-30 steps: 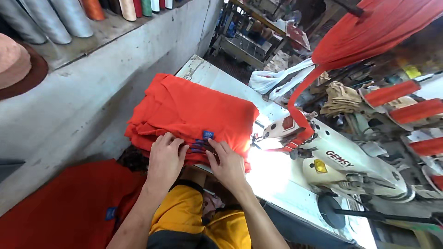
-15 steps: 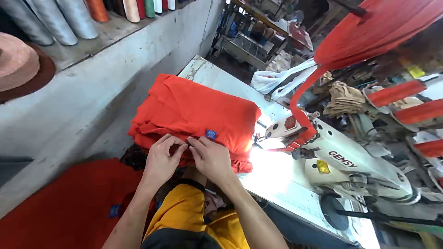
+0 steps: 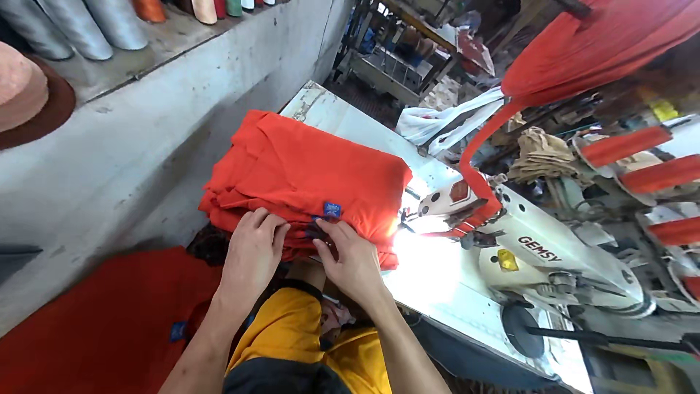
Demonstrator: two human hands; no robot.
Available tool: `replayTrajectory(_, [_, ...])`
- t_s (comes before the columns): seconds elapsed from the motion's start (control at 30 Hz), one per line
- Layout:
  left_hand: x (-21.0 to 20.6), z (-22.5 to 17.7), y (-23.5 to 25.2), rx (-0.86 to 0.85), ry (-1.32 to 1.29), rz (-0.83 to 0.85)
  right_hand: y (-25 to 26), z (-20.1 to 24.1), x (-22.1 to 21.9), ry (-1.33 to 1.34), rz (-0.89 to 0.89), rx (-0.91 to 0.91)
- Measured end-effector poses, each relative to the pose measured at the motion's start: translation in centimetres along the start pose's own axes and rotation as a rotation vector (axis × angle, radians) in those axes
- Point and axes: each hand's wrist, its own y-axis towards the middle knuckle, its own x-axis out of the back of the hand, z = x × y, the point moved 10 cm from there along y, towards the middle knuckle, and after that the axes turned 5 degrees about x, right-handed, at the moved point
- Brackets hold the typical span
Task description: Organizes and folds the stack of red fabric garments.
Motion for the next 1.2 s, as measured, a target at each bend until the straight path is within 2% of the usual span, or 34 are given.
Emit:
replayTrajectory(0.3, [0.4,1.0,-0.9,0.067,-0.057,-0.003,2.1,4.0,-3.3,-0.134,0.037,0.184])
replayTrajectory(0.47, [0.8,1.3,-1.4,0.104,-0.079,0.024,0.8,1.9,-1.7,-0.033,-0.047,0.101])
replayTrajectory(0.67, [-0.7,-0.5,-2.4,0.032,0.0,-0.011,-2.0,-0.6,-0.8,0.075,-0.05,-0.021])
replayTrajectory(0.9, [0.4,-1.0,-3.0,0.006,0.01,-0.063,-2.2,0.8,-1.4,0.079,-0.039,0.015])
replayTrajectory(1.2, [0.8,-1.2,-3.6,0.01,0.022,-0.093,-1.1,4.0,-2.9,-0.062,-0.151,0.148])
